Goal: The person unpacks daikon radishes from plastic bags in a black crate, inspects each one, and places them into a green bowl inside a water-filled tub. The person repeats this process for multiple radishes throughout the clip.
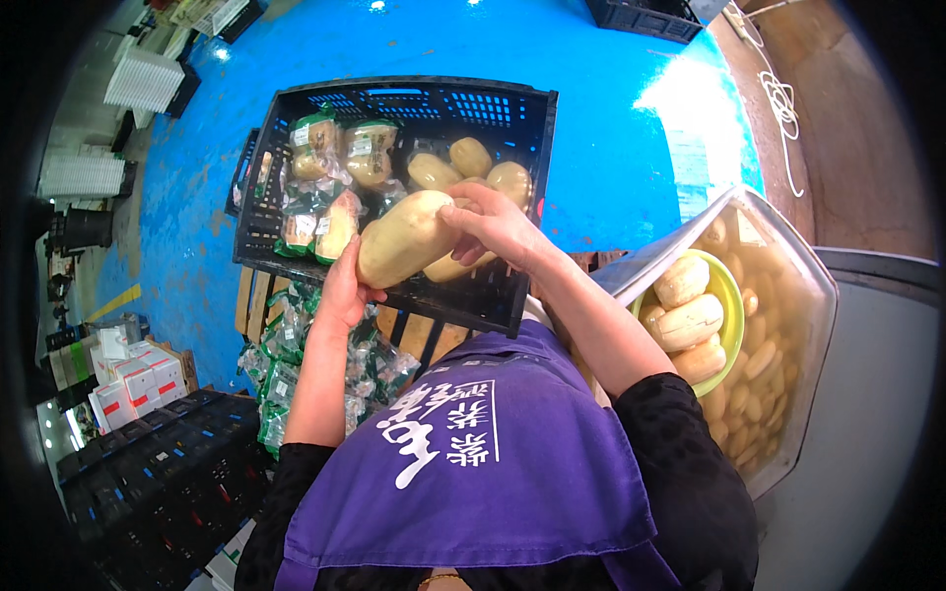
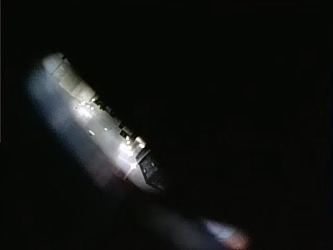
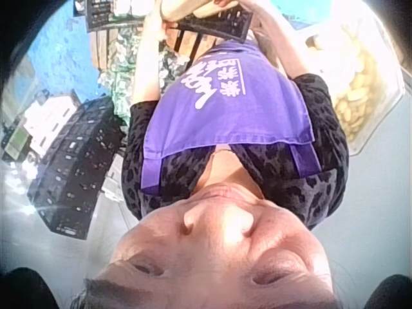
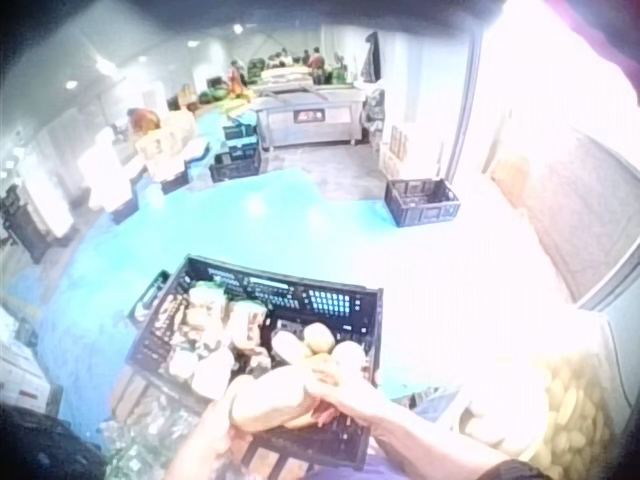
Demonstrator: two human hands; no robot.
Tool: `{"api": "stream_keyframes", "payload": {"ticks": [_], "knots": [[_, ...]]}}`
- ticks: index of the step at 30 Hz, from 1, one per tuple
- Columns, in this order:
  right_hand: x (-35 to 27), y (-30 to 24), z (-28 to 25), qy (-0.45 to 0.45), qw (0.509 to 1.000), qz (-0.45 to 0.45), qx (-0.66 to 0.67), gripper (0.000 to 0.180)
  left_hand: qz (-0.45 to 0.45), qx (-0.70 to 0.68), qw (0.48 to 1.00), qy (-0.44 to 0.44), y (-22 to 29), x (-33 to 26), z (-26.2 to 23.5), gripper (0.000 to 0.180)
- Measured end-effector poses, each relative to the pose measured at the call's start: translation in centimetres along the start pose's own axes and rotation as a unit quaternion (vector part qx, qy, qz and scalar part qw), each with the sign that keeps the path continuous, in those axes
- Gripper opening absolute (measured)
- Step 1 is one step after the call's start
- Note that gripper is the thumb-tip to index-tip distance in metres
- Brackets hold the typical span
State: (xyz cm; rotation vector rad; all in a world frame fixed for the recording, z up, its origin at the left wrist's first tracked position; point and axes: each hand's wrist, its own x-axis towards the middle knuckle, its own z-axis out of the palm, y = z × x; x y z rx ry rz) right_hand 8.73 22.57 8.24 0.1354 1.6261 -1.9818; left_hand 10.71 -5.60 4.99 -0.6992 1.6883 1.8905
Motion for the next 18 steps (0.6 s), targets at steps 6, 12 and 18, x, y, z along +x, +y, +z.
{"api": "stream_keyframes", "payload": {"ticks": [6,12,18], "knots": [[-0.1,-0.3,-0.1,-0.029,0.998,0.014,-0.05,0.066,0.078,0.022,0.997,0.01,0.4,-0.5,0.4,0.052],[-0.1,-0.8,0.0,-0.059,0.996,0.02,-0.057,0.067,0.089,0.056,0.994,0.012,1.1,-0.8,-0.2,0.052],[1.1,0.9,-0.8,-0.109,0.993,0.014,0.042,0.068,0.084,-0.027,0.996,-0.008,1.4,-0.8,-1.3,0.046]]}}
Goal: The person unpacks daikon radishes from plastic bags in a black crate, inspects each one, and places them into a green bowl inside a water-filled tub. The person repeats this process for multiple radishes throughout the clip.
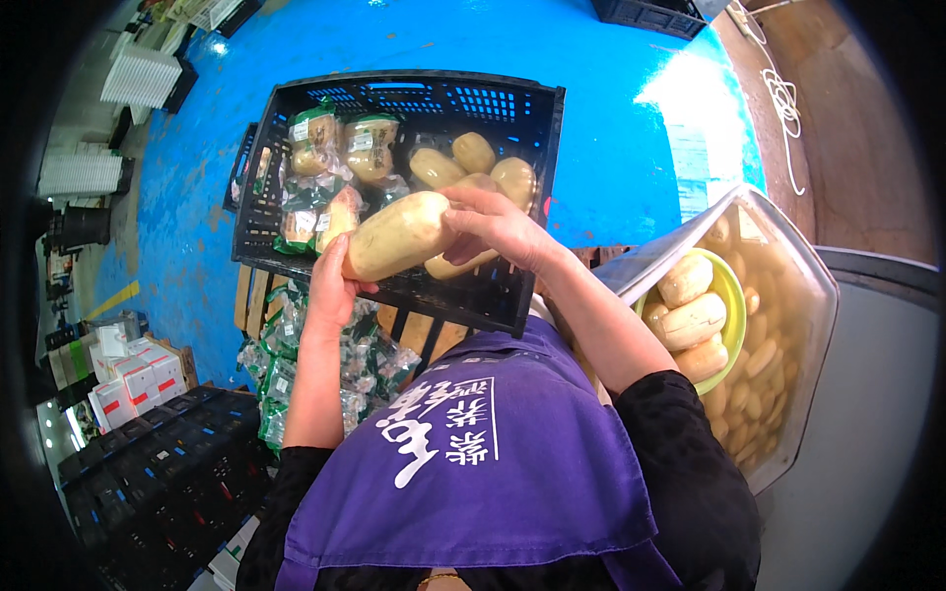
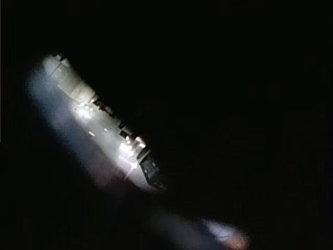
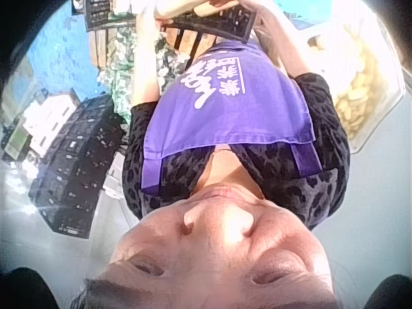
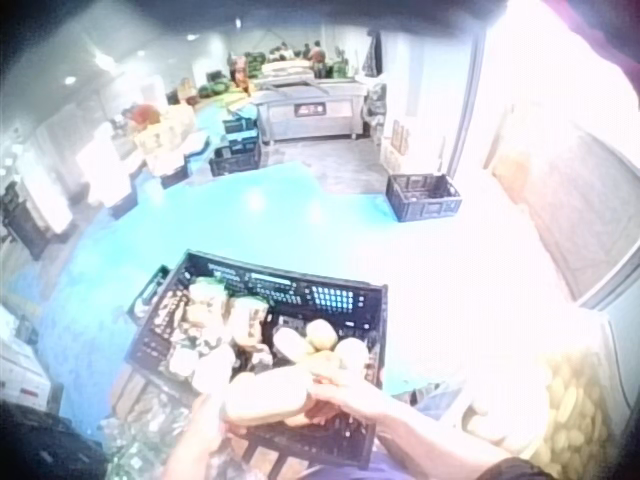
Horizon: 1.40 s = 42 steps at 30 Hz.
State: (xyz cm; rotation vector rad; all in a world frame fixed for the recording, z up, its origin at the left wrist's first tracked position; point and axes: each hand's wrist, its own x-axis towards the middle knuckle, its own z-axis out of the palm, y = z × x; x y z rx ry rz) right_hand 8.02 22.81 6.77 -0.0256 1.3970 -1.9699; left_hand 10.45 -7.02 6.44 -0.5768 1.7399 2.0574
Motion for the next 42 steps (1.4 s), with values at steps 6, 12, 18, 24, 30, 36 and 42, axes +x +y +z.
{"api": "stream_keyframes", "payload": {"ticks": [6,12,18,24,30,36,42], "knots": [[1.0,0.8,0.4,0.023,0.994,0.013,0.11,0.067,0.182,-0.012,0.982,-0.052,0.7,1.0,-0.9,0.03],[2.4,1.7,-0.1,0.084,0.987,-0.01,0.139,0.074,0.222,-0.088,0.969,-0.058,1.3,0.8,0.1,0.025],[2.5,1.2,-0.4,0.079,0.983,-0.039,0.164,0.077,0.15,-0.15,0.976,-0.054,1.0,0.8,0.8,0.031],[2.8,2.5,-0.6,0.083,0.985,0.006,0.153,0.067,0.126,-0.123,0.984,-0.027,1.7,0.5,1.6,0.036],[2.9,3.4,-0.4,0.081,0.979,0.062,0.175,0.059,0.101,-0.073,0.992,-0.013,2.1,0.4,1.5,0.04],[4.1,3.6,-1.1,0.154,0.975,0.067,0.144,0.052,0.024,0.086,0.996,-0.011,0.2,2.1,0.8,0.037],[6.6,1.6,-5.6,0.298,0.95,-0.085,0.044,0.042,-0.006,0.237,0.957,-0.164,-3.1,3.9,5.1,0.047]]}}
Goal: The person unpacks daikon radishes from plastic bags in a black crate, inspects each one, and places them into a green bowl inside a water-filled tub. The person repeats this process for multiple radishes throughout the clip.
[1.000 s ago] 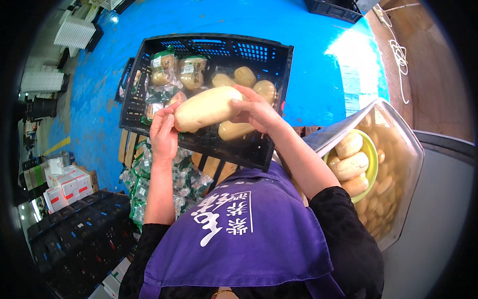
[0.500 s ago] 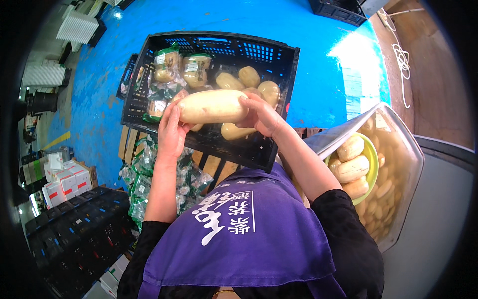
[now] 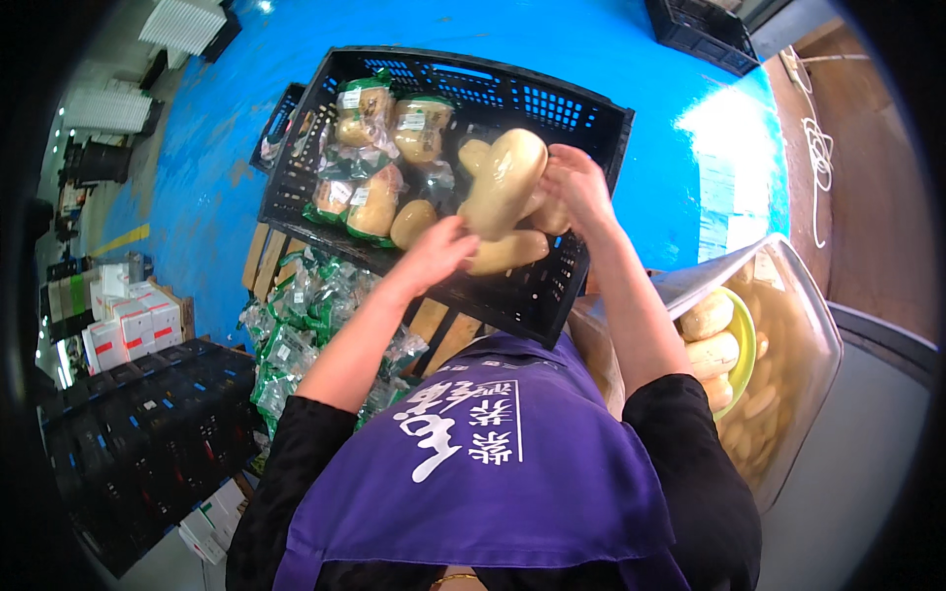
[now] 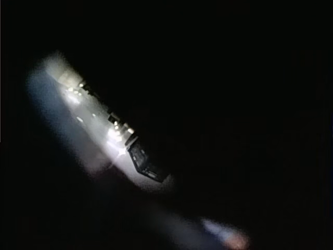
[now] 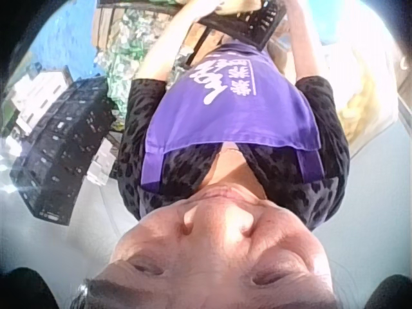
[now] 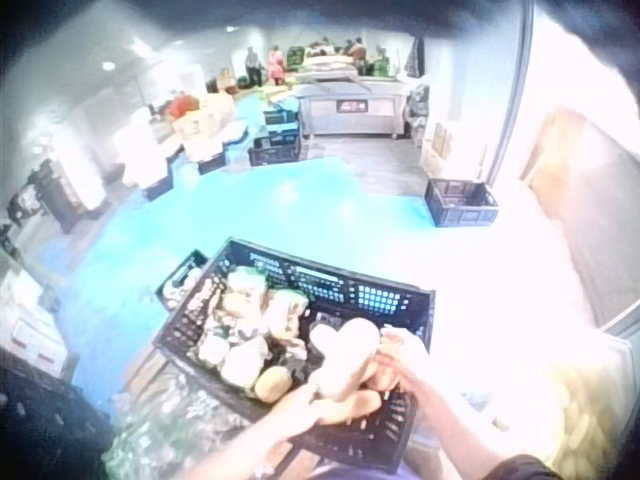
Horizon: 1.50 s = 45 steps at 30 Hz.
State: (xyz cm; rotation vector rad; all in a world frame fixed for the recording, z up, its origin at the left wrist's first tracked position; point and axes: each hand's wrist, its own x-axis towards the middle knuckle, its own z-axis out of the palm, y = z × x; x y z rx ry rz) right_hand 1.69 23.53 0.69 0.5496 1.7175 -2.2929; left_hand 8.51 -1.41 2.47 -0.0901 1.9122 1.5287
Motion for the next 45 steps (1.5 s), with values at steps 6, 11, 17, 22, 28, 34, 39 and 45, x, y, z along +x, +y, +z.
{"api": "stream_keyframes", "payload": {"ticks": [6,11,17,22,28,34,39,45], "knots": [[-0.3,-2.2,-1.6,0.024,0.873,-0.117,-0.473,0.02,0.095,0.21,0.969,0.087,1.2,5.0,-3.1,0.049],[-3.2,-2.2,-0.3,-0.068,0.707,-0.364,-0.603,0.021,-0.069,0.403,0.892,0.194,-5.0,8.4,-12.5,0.048],[-1.9,-1.0,-1.6,-0.034,0.737,-0.374,-0.562,0.019,-0.255,0.424,0.816,0.298,-6.6,9.6,-16.0,0.08],[-1.5,-0.9,-1.8,-0.024,0.743,-0.364,-0.561,0.013,-0.346,0.429,0.788,0.274,-7.7,10.2,-15.5,0.11],[-1.0,-0.5,-2.0,-0.019,0.732,-0.362,-0.577,0.012,-0.337,0.474,0.774,0.248,-5.6,10.8,-14.9,0.112],[-1.0,-0.6,-1.8,-0.026,0.726,-0.356,-0.588,0.013,-0.292,0.283,0.875,0.264,-11.0,12.5,-13.8,0.121],[-1.2,-0.3,-2.0,-0.032,0.718,-0.357,-0.596,0.013,-0.278,0.158,0.897,0.305,-12.3,13.4,-12.6,0.134],[-1.1,-0.1,-2.1,-0.025,0.717,-0.357,-0.598,0.017,-0.255,-0.169,0.944,0.123,-9.1,11.0,-13.1,0.072]]}}
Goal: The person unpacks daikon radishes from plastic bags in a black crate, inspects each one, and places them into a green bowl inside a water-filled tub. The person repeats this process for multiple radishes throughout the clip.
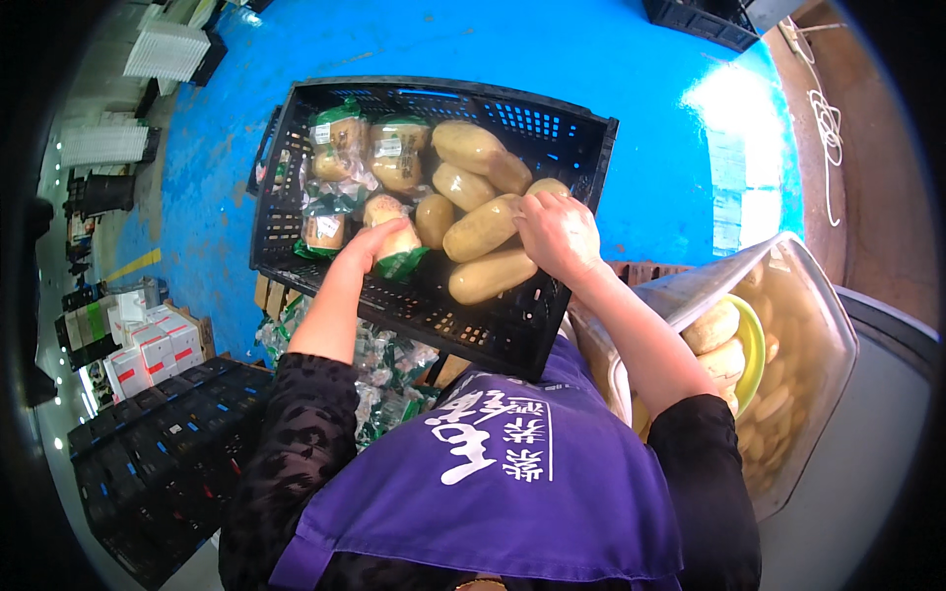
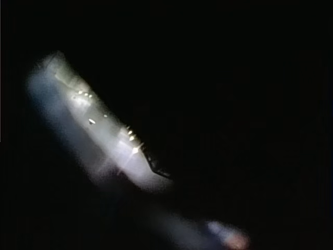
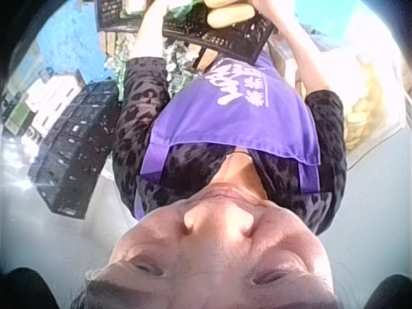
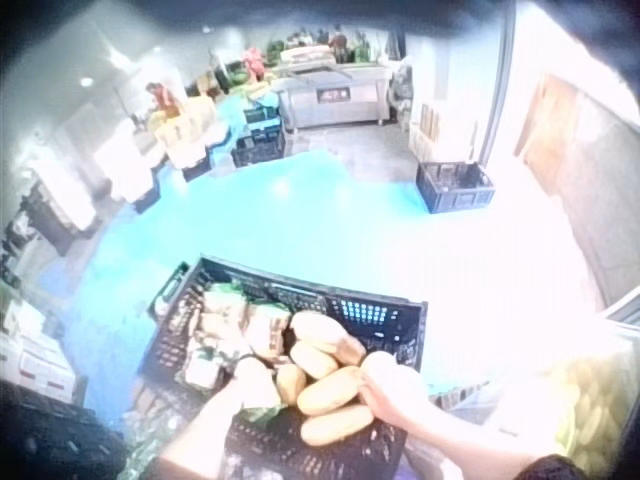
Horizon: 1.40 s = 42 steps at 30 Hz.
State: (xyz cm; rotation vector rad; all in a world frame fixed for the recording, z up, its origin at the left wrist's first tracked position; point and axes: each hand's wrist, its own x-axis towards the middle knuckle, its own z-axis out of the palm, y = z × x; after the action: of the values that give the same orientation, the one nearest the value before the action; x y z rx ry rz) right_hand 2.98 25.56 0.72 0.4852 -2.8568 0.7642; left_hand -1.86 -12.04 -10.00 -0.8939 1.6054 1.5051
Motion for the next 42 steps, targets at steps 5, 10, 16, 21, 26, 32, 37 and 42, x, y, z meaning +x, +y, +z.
{"api": "stream_keyframes", "payload": {"ticks": [5,10,16,21,26,32,37,42], "knots": [[0.2,-1.3,-1.3,-0.043,0.997,0.036,0.045,0.033,0.081,-0.16,0.981,-0.073,1.5,-6.5,3.6,0.05],[0.5,-6.8,-0.6,-0.121,0.948,0.161,0.245,0.058,0.335,-0.248,0.908,0.038,1.2,-12.7,9.2,0.072],[-0.5,-11.6,1.2,-0.039,0.937,0.211,0.275,0.044,0.425,-0.336,0.817,0.199,0.0,-15.3,13.0,0.065],[-0.8,-11.2,2.1,0.046,0.925,0.106,0.362,0.029,0.295,-0.492,0.819,-0.007,-2.0,-16.1,12.5,0.054],[-0.2,-12.2,-0.9,-0.016,0.92,0.068,0.385,0.023,0.199,-0.439,0.874,-0.059,-3.7,-17.7,11.4,0.064],[0.2,-12.6,-2.7,-0.06,0.948,-0.044,0.309,0.02,0.609,0.085,0.781,0.104,-4.1,-20.0,9.2,0.039],[-1.9,-11.8,-1.7,-0.126,0.943,0.045,0.304,0.029,0.651,0.168,0.734,0.096,-4.4,-20.1,10.0,0.022],[-3.1,-12.3,-1.7,-0.159,0.929,0.138,0.305,0.029,0.62,0.132,0.771,0.061,-5.9,-17.6,10.7,0.017]]}}
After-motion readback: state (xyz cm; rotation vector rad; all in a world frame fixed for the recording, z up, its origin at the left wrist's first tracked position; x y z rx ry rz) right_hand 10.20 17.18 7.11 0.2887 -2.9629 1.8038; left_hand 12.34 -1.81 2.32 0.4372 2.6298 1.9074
